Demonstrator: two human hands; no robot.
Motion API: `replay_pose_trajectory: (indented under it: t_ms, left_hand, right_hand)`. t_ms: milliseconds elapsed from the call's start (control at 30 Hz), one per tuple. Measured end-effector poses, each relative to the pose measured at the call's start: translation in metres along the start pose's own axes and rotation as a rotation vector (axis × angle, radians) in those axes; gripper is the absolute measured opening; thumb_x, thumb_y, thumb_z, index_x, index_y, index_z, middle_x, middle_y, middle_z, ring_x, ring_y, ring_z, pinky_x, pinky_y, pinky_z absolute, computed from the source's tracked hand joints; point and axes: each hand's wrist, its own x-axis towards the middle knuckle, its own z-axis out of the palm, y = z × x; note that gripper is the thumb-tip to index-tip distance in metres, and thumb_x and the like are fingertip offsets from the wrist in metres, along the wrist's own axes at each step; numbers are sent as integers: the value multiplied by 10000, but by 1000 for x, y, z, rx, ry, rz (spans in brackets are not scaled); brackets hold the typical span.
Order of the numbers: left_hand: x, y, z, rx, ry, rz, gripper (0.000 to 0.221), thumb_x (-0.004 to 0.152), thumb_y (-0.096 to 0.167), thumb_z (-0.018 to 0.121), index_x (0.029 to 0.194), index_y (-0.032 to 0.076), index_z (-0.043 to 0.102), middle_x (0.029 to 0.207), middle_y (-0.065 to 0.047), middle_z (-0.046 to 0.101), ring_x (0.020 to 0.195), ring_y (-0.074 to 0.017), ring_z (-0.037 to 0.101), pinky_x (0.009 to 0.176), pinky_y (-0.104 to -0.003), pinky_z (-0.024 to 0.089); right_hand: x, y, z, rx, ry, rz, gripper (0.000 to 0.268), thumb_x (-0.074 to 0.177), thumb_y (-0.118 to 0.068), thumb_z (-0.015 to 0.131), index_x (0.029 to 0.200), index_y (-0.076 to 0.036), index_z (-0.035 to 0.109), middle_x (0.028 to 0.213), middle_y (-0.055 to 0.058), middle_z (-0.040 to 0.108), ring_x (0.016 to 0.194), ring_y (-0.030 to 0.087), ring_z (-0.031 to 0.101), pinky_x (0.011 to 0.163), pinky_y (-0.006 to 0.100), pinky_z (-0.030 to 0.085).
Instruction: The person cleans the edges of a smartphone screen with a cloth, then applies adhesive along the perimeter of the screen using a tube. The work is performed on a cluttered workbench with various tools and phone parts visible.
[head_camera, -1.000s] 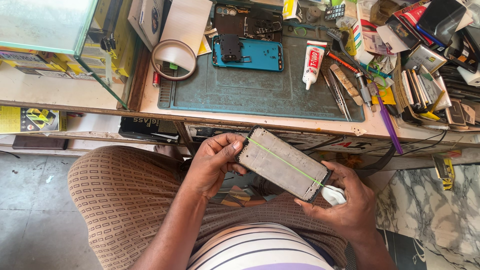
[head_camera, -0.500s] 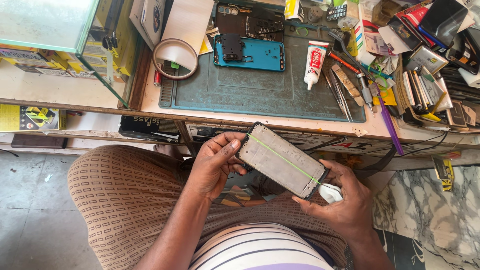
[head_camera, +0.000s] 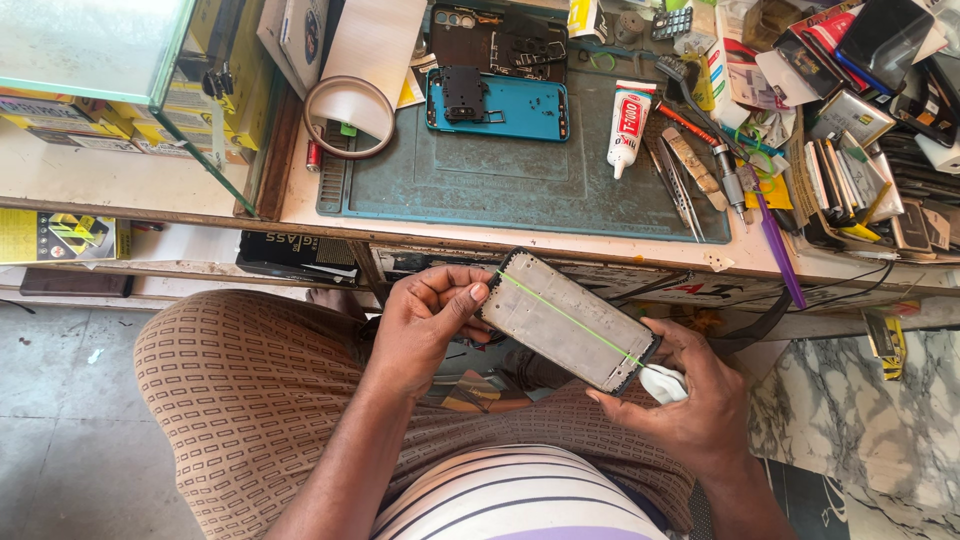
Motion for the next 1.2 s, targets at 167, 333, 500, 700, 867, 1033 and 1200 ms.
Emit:
replay_pose_trajectory:
  t_ms: [167, 333, 500, 700, 867, 1033, 1200]
  left_hand:
    - [0, 1, -3, 19, -49, -6, 301, 937, 245, 727, 1120, 6, 734, 882, -81, 777, 802, -126, 734, 695, -304, 635]
    - [1, -2, -4, 34, -58, 10, 283, 940, 247, 721, 1104, 16, 723, 904, -71, 768, 836, -120, 735, 719, -316, 647]
    - [2, -6, -5, -34, -86, -13, 266, 948, 263, 719, 1096, 43, 701, 939, -49, 745, 871, -120, 712, 730, -309, 633]
    - [5, -12, -8, -124, -149, -44, 242, 965, 270, 708, 1080, 59, 677, 941, -25, 715, 865, -112, 691, 700, -296, 624]
    - [6, -19, -6, -195, -142, -132, 248, 977, 270, 688, 1086, 48, 670, 902, -44, 711, 749, -109, 688, 636, -257, 615]
    - [7, -23, -6, -216, -146, -126, 254, 983, 263, 675, 1095, 35, 666, 891, -46, 707, 754, -90, 690, 622, -253, 622]
    - [6, -21, -5, -223, -149, -117, 267, 985, 273, 662, 1103, 33, 670, 889, -54, 713, 757, -91, 690, 629, -260, 627]
  right_hand:
    - [-2, 3, 3, -18, 1, -39, 925, 548, -368, 973, 1290, -7, 555, 1048, 161, 745, 910, 213, 753, 785, 338, 636]
    - [-4, 4, 2, 10, 3, -16, 922, 558, -376, 968, 1299, -10, 558, 1068, 160, 749, 931, 217, 760, 808, 346, 637]
    - [-3, 3, 1, -3, -11, -7, 927, 549, -380, 974, 1287, -4, 558, 1032, 154, 753, 900, 209, 763, 766, 333, 639]
    - [-2, 6, -1, 8, -13, -60, 931, 549, -386, 972, 1286, 2, 557, 1049, 174, 744, 908, 212, 760, 777, 340, 639]
    - [-1, 11, -5, 49, -33, -96, 951, 573, -405, 964, 1315, 9, 539, 1062, 178, 741, 943, 223, 761, 799, 340, 647]
    - [-2, 13, -7, 10, -32, -91, 955, 551, -423, 963, 1301, 4, 554, 1068, 191, 740, 940, 233, 757, 800, 345, 643]
    - [1, 13, -6, 30, -37, -81, 949, 562, -432, 960, 1303, 8, 562, 1059, 181, 740, 939, 224, 756, 799, 340, 644]
